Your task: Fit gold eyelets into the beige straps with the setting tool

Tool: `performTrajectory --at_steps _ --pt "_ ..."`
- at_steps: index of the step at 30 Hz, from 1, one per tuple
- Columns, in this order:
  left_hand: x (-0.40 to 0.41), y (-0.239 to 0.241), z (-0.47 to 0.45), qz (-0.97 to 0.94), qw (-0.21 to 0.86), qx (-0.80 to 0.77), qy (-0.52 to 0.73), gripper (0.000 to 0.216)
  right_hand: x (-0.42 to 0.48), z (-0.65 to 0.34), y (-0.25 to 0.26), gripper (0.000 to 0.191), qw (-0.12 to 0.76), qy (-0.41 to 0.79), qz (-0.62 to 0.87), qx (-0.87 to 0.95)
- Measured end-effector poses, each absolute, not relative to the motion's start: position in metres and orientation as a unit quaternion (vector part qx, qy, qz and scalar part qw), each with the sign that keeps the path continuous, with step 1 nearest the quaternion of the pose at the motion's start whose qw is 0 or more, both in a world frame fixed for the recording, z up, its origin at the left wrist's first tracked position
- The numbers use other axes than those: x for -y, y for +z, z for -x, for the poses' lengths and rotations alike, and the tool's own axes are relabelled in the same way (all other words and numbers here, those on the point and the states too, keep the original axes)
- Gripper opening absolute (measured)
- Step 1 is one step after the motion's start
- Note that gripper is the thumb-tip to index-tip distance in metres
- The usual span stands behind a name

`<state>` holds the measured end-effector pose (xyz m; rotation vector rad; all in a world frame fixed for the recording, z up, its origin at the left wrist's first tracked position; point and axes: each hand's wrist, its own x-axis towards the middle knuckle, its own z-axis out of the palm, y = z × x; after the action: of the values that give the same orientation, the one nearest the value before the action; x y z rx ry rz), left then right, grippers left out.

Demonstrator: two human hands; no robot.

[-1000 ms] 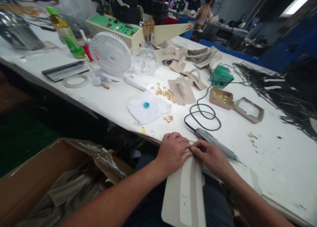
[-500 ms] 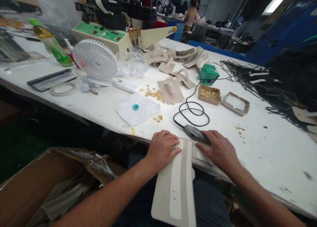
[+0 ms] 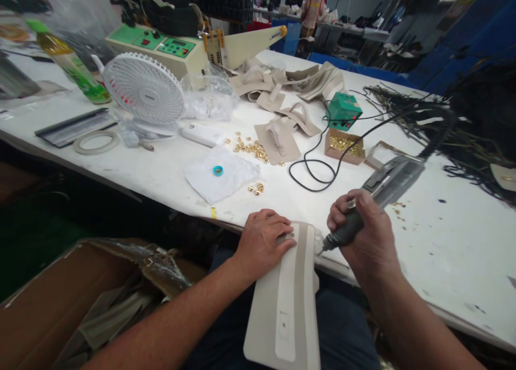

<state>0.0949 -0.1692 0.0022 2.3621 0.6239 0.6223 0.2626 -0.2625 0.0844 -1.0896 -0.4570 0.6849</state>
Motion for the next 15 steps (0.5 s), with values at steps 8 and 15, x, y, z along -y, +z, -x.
performTrajectory --at_steps 8,15 --pt "0.168 0.002 -0.092 -0.896 0.304 -0.221 0.239 0.02 0.237 -0.233 0.058 0.03 0.751 0.21 0.528 0.336" --pt "0.167 0.003 -0.092 -0.895 0.308 -0.22 0.235 0.016 0.234 -0.232 0.049 0.03 0.738 0.209 0.533 0.356"
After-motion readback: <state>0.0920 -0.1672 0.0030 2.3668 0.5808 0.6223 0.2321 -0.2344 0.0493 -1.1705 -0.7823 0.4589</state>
